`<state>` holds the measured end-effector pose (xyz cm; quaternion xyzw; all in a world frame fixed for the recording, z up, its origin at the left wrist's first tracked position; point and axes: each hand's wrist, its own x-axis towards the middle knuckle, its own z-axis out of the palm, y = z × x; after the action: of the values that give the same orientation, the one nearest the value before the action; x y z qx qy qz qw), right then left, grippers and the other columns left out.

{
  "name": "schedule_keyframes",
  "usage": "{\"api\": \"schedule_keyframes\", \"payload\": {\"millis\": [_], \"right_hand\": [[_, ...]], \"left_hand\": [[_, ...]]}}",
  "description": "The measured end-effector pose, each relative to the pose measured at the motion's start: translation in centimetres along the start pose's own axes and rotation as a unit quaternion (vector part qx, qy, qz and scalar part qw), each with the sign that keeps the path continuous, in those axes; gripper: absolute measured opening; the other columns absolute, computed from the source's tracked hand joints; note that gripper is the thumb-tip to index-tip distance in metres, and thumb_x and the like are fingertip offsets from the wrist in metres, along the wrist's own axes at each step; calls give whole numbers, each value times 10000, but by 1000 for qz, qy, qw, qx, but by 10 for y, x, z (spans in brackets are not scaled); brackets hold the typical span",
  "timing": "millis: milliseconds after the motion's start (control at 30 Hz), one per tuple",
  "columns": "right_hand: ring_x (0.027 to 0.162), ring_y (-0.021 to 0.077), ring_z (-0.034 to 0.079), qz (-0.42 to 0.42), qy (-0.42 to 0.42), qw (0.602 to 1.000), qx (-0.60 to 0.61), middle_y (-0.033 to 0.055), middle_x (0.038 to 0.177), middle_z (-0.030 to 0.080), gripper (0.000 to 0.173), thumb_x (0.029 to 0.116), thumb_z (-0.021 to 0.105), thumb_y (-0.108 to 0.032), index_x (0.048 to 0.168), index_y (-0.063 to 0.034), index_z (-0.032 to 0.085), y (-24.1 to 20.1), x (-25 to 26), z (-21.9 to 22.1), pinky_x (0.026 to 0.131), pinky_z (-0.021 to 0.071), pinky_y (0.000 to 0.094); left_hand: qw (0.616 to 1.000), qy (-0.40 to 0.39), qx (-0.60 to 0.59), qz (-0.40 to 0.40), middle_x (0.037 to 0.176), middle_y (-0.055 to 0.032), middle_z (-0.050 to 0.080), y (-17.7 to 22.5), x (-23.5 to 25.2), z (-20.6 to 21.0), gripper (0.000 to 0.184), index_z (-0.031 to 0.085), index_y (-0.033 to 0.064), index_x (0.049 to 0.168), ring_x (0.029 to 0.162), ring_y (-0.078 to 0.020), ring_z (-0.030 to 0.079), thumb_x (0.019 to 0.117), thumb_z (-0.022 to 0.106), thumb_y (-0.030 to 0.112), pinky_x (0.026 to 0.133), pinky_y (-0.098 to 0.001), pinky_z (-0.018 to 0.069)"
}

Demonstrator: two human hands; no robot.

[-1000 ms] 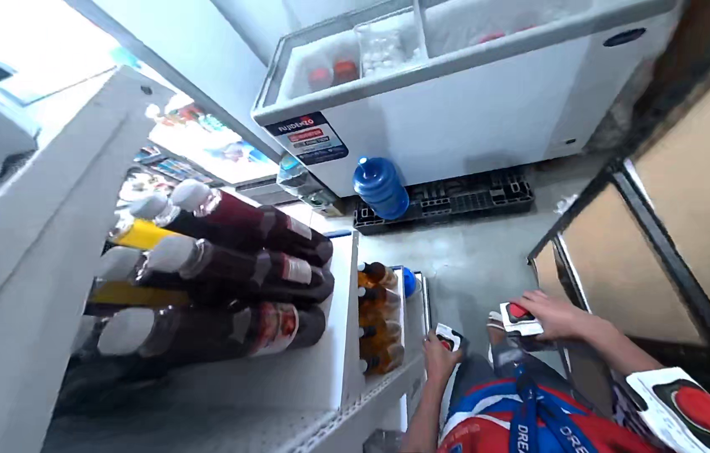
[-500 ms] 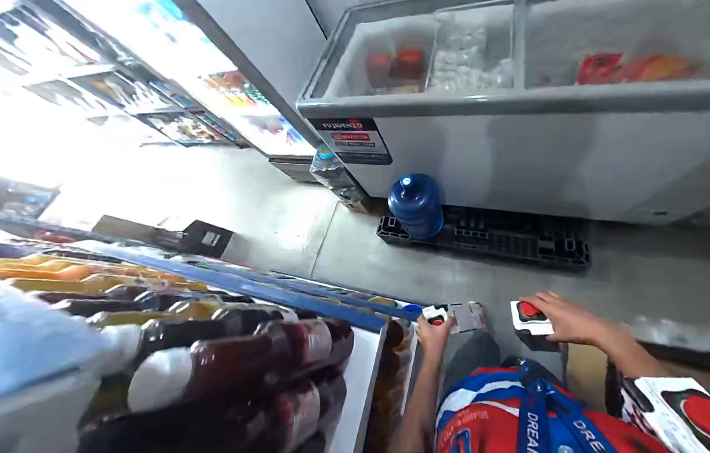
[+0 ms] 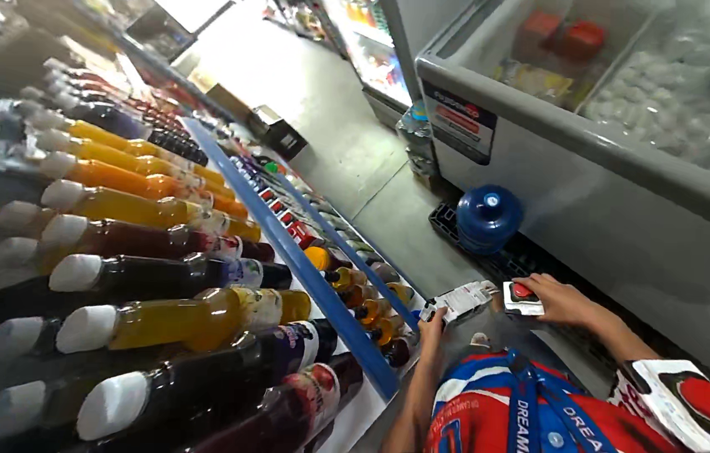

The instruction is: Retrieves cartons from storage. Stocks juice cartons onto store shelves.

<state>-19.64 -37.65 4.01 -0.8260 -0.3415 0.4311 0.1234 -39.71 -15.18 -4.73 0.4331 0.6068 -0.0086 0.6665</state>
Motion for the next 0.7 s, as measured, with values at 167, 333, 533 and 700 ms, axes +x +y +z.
{"api": "schedule_keyframes", "payload": {"millis": [167,333,533,700], "right_hand": [[1310,449,503,-74,57,996,2,213,1401,546,892,759,888,-225,1537,-170,456,-6,65,-76,915,498,657],[1255,460,537,-126,115,985,34,236,1354,572,842,758,881,-312,1493,-128,512,-33,126,-142,927,496,645],[1220,461,551,-146,199,962,120,268,1310,599,853,722,886,-393,1427,-40,562,-70,216,-188,1037,439,605],[1239,441,549,-130,210,956,158,267,1317,596,862,716,900,-387,1421,-26,560,-124,302,-219,1062,431,584]], "left_hand": [[995,54,-83,-5,1301,-296,569,55,18,26,660,398,-20,1465,1137,-392,599,943,720,222,912,-537,540],[973,96,-210,0,1281,-239,575,124,36,29,498,469,-6,1407,1100,-327,594,1002,605,249,902,-491,525],[898,123,-419,49,1256,-165,574,235,91,4,407,461,70,1348,1092,-266,604,1042,468,339,880,-440,547],[810,140,-556,118,1399,-149,497,323,154,-24,494,374,145,1457,1236,-302,552,1043,446,405,972,-488,521]]}}
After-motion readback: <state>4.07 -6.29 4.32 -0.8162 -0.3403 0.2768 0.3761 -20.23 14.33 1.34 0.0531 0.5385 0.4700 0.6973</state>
